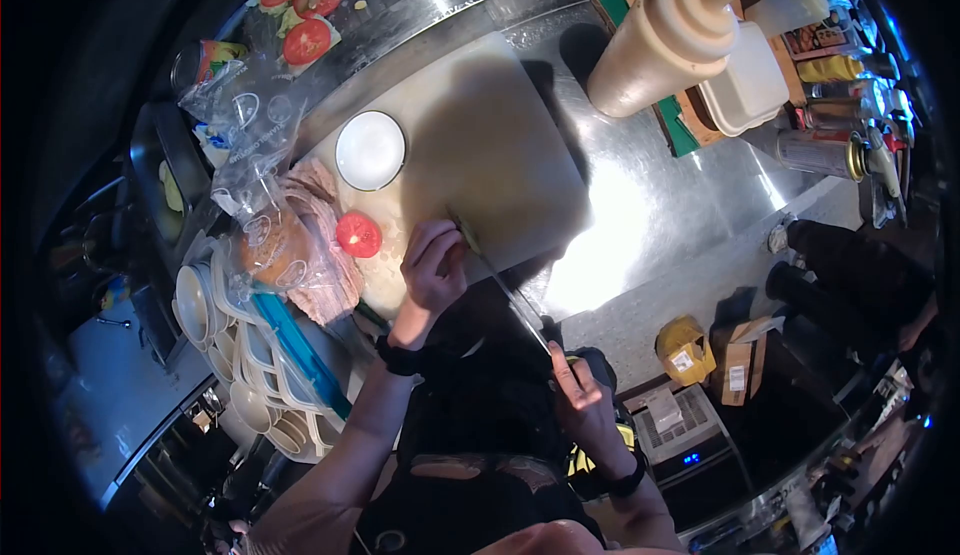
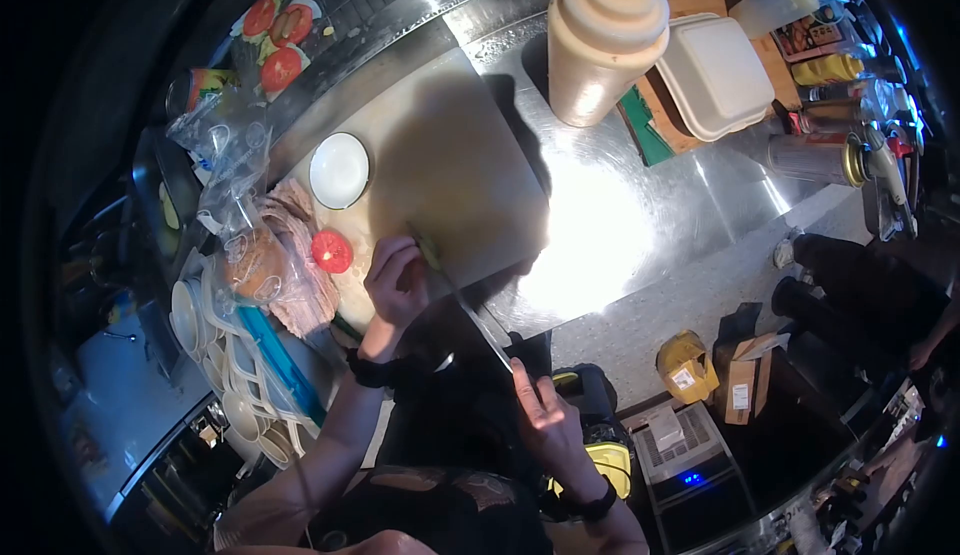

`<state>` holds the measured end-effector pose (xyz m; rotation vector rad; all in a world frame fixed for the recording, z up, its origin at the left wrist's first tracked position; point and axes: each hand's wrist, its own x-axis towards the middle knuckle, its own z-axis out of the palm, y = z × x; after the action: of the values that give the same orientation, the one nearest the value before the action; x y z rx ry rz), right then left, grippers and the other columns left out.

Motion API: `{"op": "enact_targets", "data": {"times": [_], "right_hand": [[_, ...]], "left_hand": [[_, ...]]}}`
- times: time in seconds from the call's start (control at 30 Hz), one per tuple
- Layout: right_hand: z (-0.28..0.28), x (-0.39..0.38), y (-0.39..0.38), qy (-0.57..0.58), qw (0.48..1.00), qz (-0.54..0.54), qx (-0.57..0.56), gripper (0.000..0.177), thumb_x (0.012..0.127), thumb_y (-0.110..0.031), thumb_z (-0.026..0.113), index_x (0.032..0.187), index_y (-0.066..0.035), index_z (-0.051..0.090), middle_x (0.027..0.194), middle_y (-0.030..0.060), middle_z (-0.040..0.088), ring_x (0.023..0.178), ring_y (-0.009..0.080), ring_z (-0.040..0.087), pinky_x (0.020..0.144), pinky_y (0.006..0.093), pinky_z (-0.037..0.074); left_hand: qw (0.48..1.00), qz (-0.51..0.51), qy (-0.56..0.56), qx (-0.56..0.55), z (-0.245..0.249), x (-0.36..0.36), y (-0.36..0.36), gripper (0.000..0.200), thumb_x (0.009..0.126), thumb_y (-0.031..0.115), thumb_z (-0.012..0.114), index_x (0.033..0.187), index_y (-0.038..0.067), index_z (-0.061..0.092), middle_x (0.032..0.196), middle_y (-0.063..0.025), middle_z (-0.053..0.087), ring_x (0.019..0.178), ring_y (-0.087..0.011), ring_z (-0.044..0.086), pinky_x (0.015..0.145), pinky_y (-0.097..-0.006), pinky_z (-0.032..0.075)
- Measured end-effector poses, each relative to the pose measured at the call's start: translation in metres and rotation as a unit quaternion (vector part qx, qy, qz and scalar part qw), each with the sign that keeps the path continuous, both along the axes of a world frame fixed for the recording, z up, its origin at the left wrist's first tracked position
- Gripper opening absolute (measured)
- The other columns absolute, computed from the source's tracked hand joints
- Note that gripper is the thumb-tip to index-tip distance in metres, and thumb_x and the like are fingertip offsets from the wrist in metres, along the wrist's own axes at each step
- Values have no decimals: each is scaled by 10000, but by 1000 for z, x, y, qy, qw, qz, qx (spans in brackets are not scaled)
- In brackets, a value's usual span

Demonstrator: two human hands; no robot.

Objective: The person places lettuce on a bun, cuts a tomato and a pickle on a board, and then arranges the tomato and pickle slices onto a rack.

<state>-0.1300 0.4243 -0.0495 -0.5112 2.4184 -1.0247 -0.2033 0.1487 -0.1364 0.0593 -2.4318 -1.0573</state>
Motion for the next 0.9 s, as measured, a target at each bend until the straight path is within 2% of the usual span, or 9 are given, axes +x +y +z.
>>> {"op": "enact_targets", "data": {"times": [0.07,0.17,0.37,0.47,0.57,0.77,0.8,0.9], "right_hand": [[2,6,4,-24,999,16,33,610,857,4,589,1446,-110,474,911,208,578,671,379,646,553,423,540],[5,11,7,-59,995,28,71,604,853,3,591,1439,-103,490,932,210,587,681,380,649,576,419,547],[2,-2,-3,-12,1000,13,19,628,851,17,587,1452,-122,467,918,199,576,694,373,648,562,422,539],[-1,12,1,-30,999,8,34,635,808,96,581,1420,-51,496,852,186,539,645,367,591,538,425,481],[-5,13,2,-28,999,16,28,625,852,26,579,1453,-99,460,872,172,537,642,358,606,519,426,505],[-16,0,-10,-39,999,4,11,653,852,48,548,1471,-127,434,848,172,511,633,374,582,520,448,487],[-20,3,-9,-32,999,-2,-24,652,854,47,538,1474,-121,425,854,186,519,638,384,578,530,455,488],[-23,11,-2,-72,997,-4,-18,667,850,47,529,1483,-127,409,869,191,529,662,389,586,540,453,495]], "left_hand": [[1000,-4,-3,8,0,0,2,178,721,-113,645,881,-36,656,950,-143,650,872,-326,638,763,-378,531],[1000,-8,-5,10,1,2,-1,180,715,-110,639,879,-37,654,946,-149,647,864,-326,638,762,-373,530],[1000,-3,1,3,0,0,0,194,705,-108,622,883,-38,655,944,-155,649,854,-324,638,760,-365,531],[1000,-9,-2,1,1,-1,-1,195,707,-109,622,883,-34,657,944,-153,650,854,-323,638,762,-366,531],[1000,-8,-3,5,0,0,0,194,711,-110,622,883,-29,657,943,-149,651,854,-322,638,760,-367,530],[1000,-7,-2,1,1,-2,0,173,735,-109,642,884,-22,655,936,-142,650,852,-312,637,747,-360,529],[1000,-6,-4,3,0,-2,0,170,738,-109,647,884,-22,654,936,-142,649,852,-309,637,745,-359,528],[1000,-6,-4,3,0,0,0,166,743,-113,655,880,-20,652,938,-140,648,851,-303,637,739,-354,528]]}}
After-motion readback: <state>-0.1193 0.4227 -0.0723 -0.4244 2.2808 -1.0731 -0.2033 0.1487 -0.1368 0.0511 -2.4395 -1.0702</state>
